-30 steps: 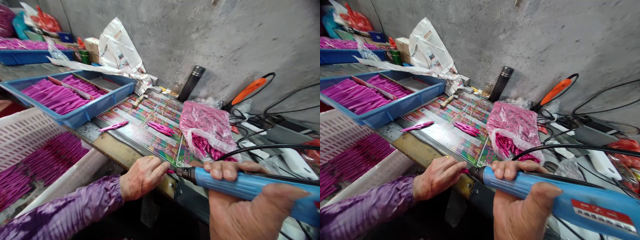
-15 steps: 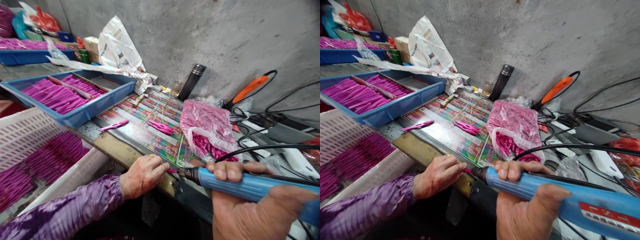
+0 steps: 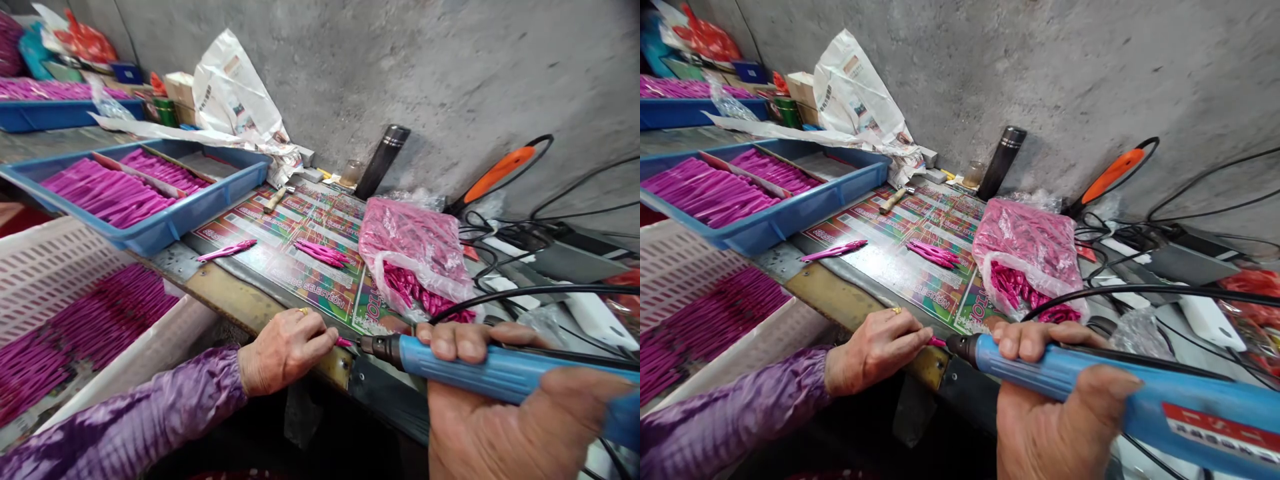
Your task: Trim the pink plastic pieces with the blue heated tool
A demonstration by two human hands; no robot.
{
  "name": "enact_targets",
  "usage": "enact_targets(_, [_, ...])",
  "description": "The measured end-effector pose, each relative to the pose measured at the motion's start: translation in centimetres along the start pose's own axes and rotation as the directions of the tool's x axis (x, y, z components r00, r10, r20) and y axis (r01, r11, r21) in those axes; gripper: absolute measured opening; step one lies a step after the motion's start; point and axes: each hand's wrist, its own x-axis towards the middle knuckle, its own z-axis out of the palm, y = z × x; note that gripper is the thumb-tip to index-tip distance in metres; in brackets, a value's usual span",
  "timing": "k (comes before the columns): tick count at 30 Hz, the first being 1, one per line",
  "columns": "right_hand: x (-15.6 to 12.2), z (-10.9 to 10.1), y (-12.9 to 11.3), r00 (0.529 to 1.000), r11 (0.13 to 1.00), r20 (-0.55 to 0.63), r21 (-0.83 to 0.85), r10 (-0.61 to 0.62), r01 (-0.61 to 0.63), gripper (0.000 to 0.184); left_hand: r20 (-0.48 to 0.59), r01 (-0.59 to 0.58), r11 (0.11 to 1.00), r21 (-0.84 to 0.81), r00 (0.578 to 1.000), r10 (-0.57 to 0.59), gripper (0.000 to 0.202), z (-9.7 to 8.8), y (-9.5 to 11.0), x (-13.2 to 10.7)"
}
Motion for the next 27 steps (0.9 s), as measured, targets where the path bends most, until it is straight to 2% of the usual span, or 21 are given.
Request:
enact_targets(5, [-0.13,-0.54,0.25,0.999,1.0,0.049,-0.002,-0.011,0.011,0.06,0.024,-0.012,1.0,0.012,1.0,0.012,0.016,-0.25,0.05,-0.13])
enact_targets(11, [-0.3,-0.69,0.5,0.997,1.0,0.07,0.018,-0.02,0.019,0.053,0.104,-0.024,0.999,0.035,0.994,0.02,0.016,-0.37,0.16,0.08])
enact_targets(19, [-0.14,-0.4,0.51,0.999,1.0,0.053,0.023,-0.012,0.01,0.055,0.062,-0.006,0.999,0.039,0.998,0.003,0.02,-0.22,0.16,-0.15])
enact_targets(27, [-0.33,-0.74,0.54,0.997,1.0,0.069,0.021,-0.02,0.019,0.045,0.005,-0.023,1.0,0.001,1.0,0.023,0.017,-0.15,0.06,-0.16])
